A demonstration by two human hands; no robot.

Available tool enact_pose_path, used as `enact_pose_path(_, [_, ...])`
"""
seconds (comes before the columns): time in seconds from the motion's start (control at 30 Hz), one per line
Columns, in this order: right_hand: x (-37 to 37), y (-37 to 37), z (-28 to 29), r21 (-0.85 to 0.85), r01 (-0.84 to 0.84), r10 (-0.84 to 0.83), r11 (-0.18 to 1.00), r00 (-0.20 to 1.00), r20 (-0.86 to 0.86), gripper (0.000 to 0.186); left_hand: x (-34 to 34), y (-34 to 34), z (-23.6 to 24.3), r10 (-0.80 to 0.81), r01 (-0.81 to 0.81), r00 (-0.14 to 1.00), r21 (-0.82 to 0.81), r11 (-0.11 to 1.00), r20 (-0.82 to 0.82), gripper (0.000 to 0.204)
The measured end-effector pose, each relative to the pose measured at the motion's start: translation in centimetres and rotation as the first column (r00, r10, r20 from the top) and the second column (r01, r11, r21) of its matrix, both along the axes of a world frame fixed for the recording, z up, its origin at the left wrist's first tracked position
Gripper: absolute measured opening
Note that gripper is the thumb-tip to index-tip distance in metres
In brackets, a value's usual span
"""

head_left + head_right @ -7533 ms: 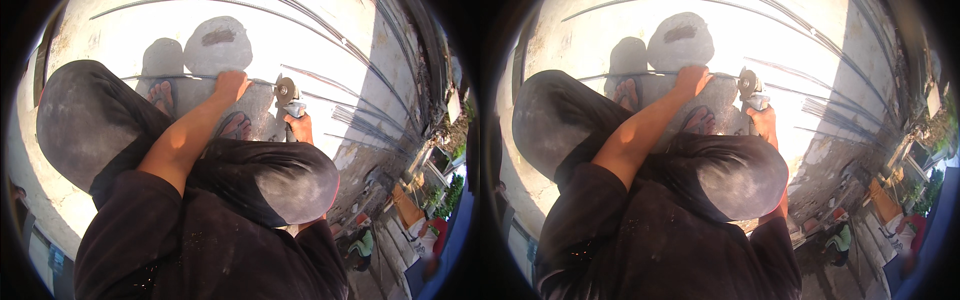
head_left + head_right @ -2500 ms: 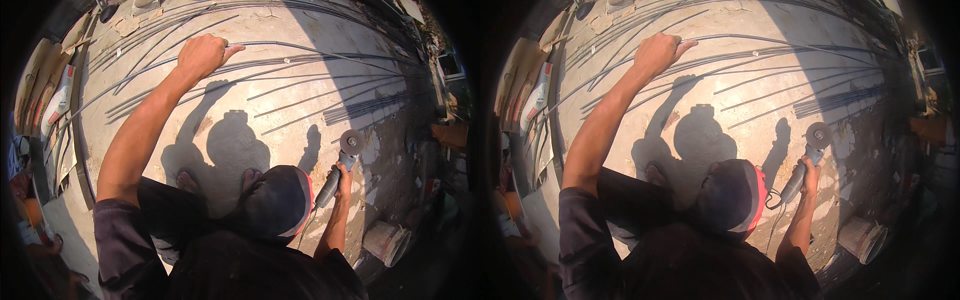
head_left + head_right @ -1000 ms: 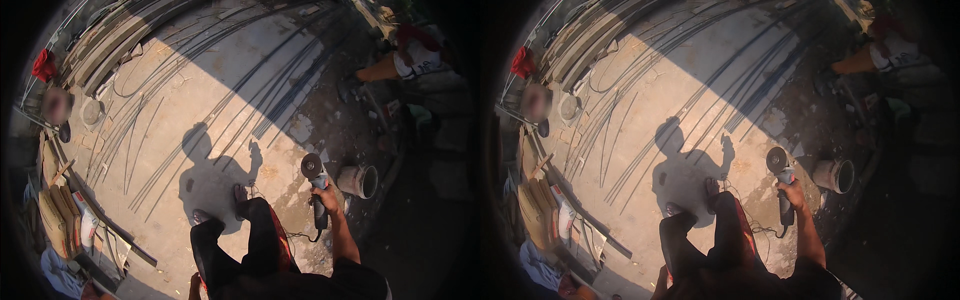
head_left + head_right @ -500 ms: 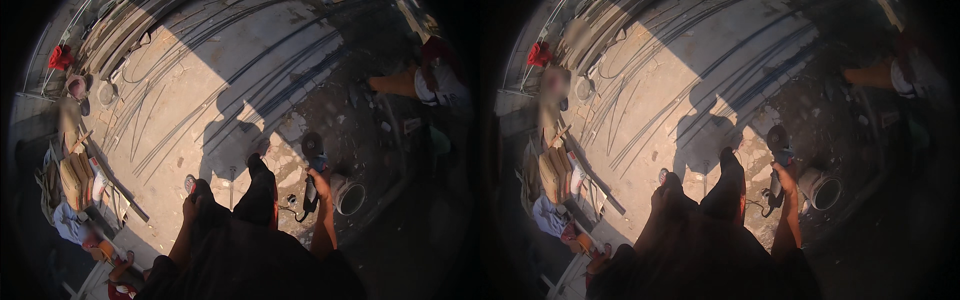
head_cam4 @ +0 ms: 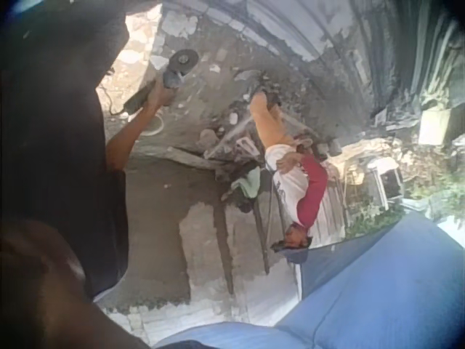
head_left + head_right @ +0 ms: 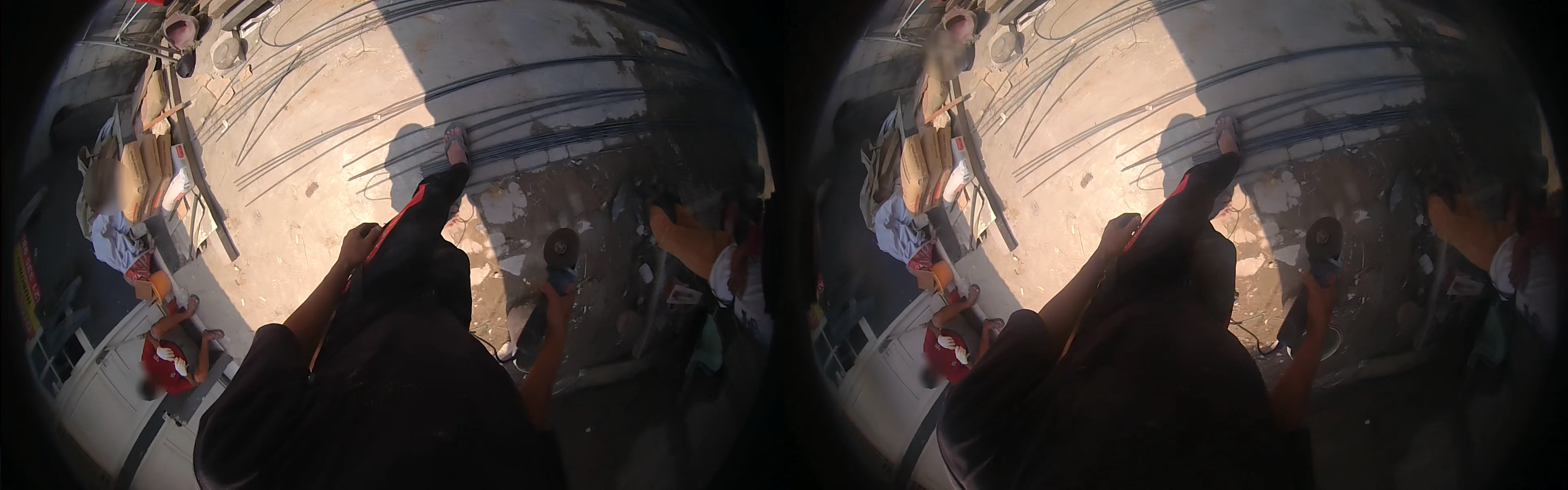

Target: The person sits on a concrete floor and uses an angle grinder to cut multiple long metal rods into shorter segments. They hold each rod steady with one hand while operating the grinder with the other, creating sparks as the metal is severed. The cut pieces are placed on the ground nearby.

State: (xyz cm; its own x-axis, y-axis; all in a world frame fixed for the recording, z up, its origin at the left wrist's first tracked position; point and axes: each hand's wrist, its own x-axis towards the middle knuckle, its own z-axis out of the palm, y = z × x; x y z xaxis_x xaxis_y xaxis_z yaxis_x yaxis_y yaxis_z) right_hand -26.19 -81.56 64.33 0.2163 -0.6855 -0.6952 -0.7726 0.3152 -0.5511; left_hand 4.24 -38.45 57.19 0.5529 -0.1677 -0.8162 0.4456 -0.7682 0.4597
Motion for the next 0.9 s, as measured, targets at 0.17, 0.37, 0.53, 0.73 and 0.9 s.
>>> enact_pose_path(0.17, [1.7,-6.2,-1.7,-0.087,-0.067,0.059,0.994,0.994,-0.086,0.057,0.0,-2.5,-4.3,0.018,0.003,0.978,0.098,0.995,-0.207,0.065])
enact_pose_path(0.37, [5.2,-14.4,-4.4,0.131,-0.124,0.130,0.984,0.991,-0.040,0.070,3.5,-6.4,-5.5,-0.019,0.028,0.992,0.073,0.997,-0.123,0.065])
enact_pose_path(0.53, [15.8,-17.2,-0.4,0.117,-0.166,0.170,0.979,0.985,-0.022,0.062,-2.0,-6.1,-5.8,0.129,-0.116,0.981,0.092,0.989,-0.145,0.059])
enact_pose_path(0.73, [18.5,-20.1,-3.7,0.185,-0.288,0.312,0.939,0.943,-0.114,0.063,-13.0,-2.3,-10.6,0.442,-0.450,0.872,0.011,0.893,-0.210,0.054])
enact_pose_path(0.9, [17.4,-19.1,-8.3,-0.038,-0.342,0.339,0.939,0.938,-0.069,0.047,-15.8,-0.5,-6.7,0.478,-0.474,0.862,0.068,0.878,-0.170,0.043])
